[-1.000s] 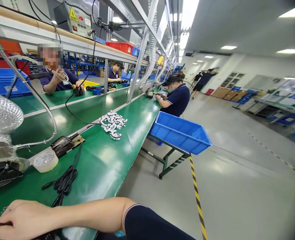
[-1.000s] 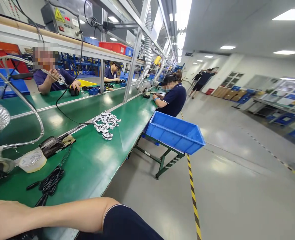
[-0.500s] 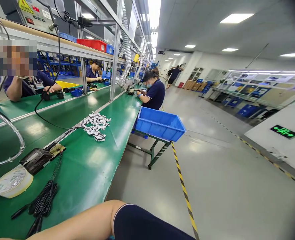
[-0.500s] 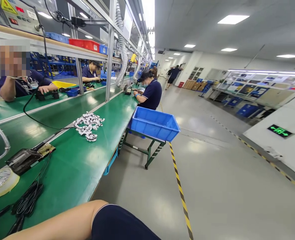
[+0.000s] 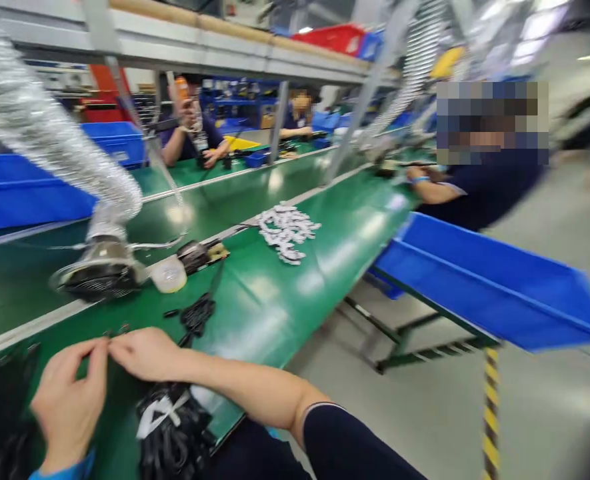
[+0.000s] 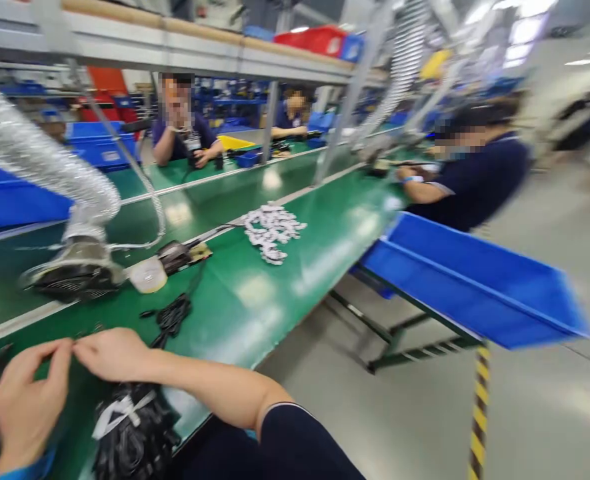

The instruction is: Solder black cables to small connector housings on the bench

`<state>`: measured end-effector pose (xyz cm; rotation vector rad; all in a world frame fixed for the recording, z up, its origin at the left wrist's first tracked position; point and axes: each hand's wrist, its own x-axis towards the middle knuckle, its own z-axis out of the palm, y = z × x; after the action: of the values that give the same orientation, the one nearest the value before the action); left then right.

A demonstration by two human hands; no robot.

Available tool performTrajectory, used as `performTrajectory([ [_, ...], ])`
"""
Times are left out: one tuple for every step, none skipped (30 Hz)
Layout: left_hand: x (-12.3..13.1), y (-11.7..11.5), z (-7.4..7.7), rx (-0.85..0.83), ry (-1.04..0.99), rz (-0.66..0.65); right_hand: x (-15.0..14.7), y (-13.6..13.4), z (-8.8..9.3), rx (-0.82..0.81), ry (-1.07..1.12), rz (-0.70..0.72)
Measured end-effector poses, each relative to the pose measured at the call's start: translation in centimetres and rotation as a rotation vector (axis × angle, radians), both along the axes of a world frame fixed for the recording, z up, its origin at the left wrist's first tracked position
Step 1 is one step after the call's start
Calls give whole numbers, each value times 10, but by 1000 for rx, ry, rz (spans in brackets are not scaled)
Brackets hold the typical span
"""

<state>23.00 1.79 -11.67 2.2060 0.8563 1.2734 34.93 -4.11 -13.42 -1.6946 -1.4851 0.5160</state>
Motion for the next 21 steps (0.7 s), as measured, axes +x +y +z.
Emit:
performTrajectory([
  [-10, 2, -1, 44, 14, 13, -2, -4, -1, 26, 6, 6],
  [-16, 3, -2, 45, 28, -2, -3, -7, -3, 55, 19, 22],
  [-19, 3, -3, 24, 38, -24, -4, -10, -4, 78, 41, 24],
  [-20, 3, -3, -11, 45, -45, -4, -12, -6, 98, 64, 36],
  [-20, 3, -3, -50, 48, -56, -5, -13, -8, 113, 85, 46],
  [-20, 2, -3, -84, 46, -58, -7, -14, -10, 127, 103, 58],
  [-19, 1, -3, -121, 39, -55, -8, -15, -12, 140, 118, 74],
  [-19, 0, -4, -163, 23, -49, -10, -15, -13, 153, 131, 90],
  [-20, -1, -5, -209, 3, -46, -11, -16, -14, 165, 140, 102],
  [-20, -1, -6, -252, -23, -46, -12, -17, -13, 174, 146, 110],
  [-21, -1, -7, -287, -56, -50, -11, -17, -12, 181, 150, 111],
  [-22, -1, -7, -309, -92, -52, -9, -17, -9, 189, 160, 101],
  [-23, -1, -7, -316, -128, -48, -6, -18, -5, 204, 181, 76],
  [-24, 0, -6, -315, -161, -35, -1, -18, -1, 230, 217, 36],
  [-24, 1, -6, -311, -193, -13, 5, -19, 4, 264, 267, -17],
  [-25, 3, -5, -310, -227, 16, 11, -20, 8, 302, 328, -83],
  [-25, 4, -4, -317, -259, 49, 17, -23, 11, 337, 389, -155],
  [-25, 6, -3, -331, -290, 82, 23, -27, 13, 364, 445, -226],
  [-26, 7, -3, -348, -321, 112, 26, -33, 12, 376, 489, -286],
  [-27, 7, -3, -361, -349, 135, 28, -40, 10, 373, 520, -329],
  [-27, 7, -3, -369, -369, 150, 27, -49, 6, 356, 533, -355],
])
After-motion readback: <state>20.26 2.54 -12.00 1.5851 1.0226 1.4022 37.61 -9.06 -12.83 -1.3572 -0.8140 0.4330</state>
